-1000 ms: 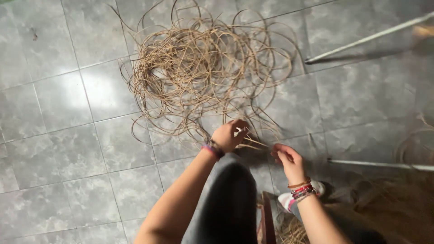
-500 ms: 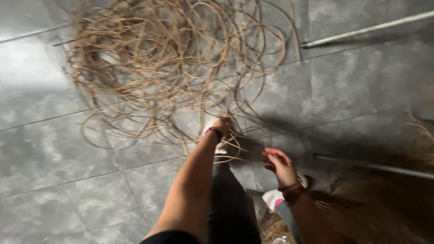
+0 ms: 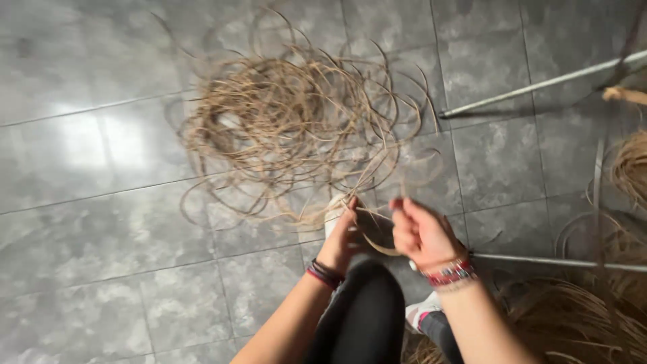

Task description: Weaving natural fibers onto a circular frame to create a piece of furniture or decor

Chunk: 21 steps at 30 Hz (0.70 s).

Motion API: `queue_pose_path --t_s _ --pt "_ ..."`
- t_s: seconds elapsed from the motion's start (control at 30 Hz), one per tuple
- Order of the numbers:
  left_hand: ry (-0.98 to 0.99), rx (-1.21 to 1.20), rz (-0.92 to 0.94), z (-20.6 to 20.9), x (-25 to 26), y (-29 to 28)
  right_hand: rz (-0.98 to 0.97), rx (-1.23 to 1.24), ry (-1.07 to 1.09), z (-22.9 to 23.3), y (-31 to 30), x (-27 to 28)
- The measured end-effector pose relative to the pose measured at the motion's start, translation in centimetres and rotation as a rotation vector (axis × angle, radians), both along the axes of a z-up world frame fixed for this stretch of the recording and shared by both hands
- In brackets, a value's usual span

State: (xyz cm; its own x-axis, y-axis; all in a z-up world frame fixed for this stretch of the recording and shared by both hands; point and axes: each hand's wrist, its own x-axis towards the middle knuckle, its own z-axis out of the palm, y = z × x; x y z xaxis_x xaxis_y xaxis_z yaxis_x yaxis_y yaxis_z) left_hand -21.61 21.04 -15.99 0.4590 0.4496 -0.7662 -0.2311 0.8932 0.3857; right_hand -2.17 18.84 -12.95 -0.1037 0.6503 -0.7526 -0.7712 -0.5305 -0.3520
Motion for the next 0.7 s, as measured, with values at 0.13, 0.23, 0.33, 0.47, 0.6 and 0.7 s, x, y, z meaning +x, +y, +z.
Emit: queue_pose_path --t_s 0.13,0.23,0.33,0.47,0.6,0.7 --pt "-0.677 -0.213 0.262 4.6 0.4 -0.8 0.263 -0.012 -0.025 8.3 -6.0 -2.0" --pt "-0.896 -0.105 0.255 8.5 0.5 -1.1 0.357 -0.027 -0.045 12.2 -10.5 -1.4" --pt "-0.746 0.04 0.417 12.8 -0.1 -3.6 0.344 0.053 -0.2 15.4 -13.9 -0.8" --pt "0.184 1.345 -0.221 16.5 -0.3 -11.6 0.266 -0.009 -0.627 21.0 -12.0 -4.3" --pt "0.385 1.49 -0.873 14.0 0.7 -17.7 0.638 0.15 -0.672 19.3 -8.6 -7.0" --pt "-0.442 0.871 -0.362 7.3 1.8 -15.2 0.809 0.414 -1.056 18.0 -9.0 -7.3"
